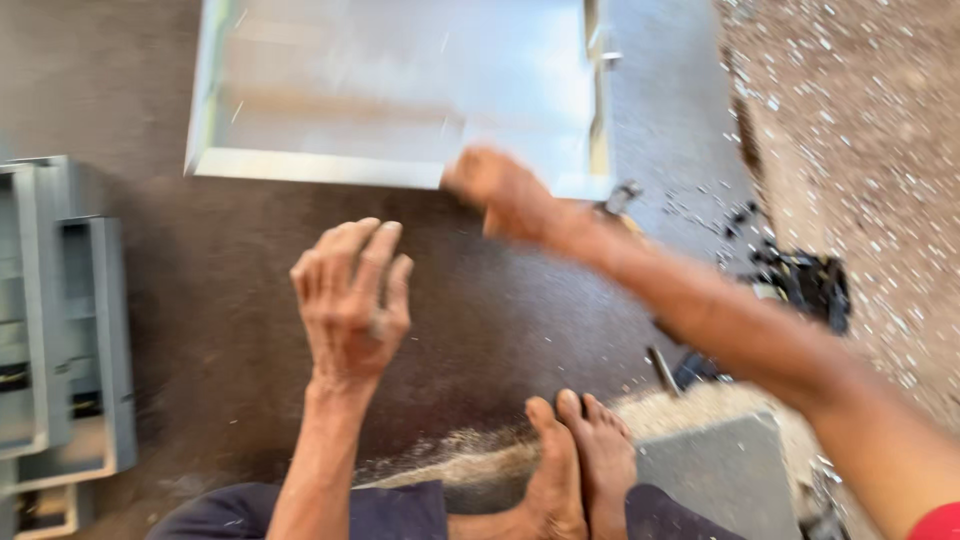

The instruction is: The person assembles metal enclosures by positioning hinges and brackets against the metal frames and hammering them into place. The person handles multiple metal boxes, attaching components by hand and with a hammer while sitting on the floor.

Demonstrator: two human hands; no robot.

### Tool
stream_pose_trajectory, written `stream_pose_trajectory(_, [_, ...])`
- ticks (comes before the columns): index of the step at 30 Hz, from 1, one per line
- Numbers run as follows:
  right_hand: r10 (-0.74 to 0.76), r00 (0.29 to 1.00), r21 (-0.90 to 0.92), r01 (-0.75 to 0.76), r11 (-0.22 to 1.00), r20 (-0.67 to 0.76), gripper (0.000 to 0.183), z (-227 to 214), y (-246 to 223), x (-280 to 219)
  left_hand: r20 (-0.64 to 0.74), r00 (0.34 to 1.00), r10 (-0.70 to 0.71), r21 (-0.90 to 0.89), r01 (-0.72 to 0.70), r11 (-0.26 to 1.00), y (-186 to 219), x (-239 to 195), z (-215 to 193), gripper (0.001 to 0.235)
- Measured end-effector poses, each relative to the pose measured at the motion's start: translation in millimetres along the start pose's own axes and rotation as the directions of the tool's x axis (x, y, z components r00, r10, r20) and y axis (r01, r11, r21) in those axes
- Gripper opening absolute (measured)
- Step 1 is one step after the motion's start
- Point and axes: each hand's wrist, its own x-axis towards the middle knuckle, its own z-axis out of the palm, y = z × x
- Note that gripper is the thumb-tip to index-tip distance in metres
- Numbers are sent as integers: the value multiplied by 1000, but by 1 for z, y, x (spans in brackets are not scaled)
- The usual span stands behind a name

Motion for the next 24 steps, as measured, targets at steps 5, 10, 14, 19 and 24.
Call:
stream_pose_trajectory(5, [185, 982, 307, -168, 937, -25, 39, 24, -123, -93, 275, 961, 31, -85, -8, 996, 52, -53, 28, 58])
stream_pose_trajectory(10, [356, 934, 262, -336, 905, -32, 28, 8, -126, -175, 455, 889, -57, -154, 142, 978, 80, -119, 78, 47])
stream_pose_trajectory(14, [643, 753, 70, -641, 765, -138, 25, -54, -47, -276, 596, 801, -51, -132, 160, 978, 83, -156, 104, 25])
stream_pose_trajectory(19, [940, 299, -309, -889, 337, 165, 53, -96, 0, -389, 589, 800, -111, -40, 165, 985, 46, -189, 74, 22])
stream_pose_trajectory(24, [816, 520, -286, -765, 577, 252, 50, -95, 23, -428, 787, 578, -215, 118, 200, 973, 39, -169, 44, 23])
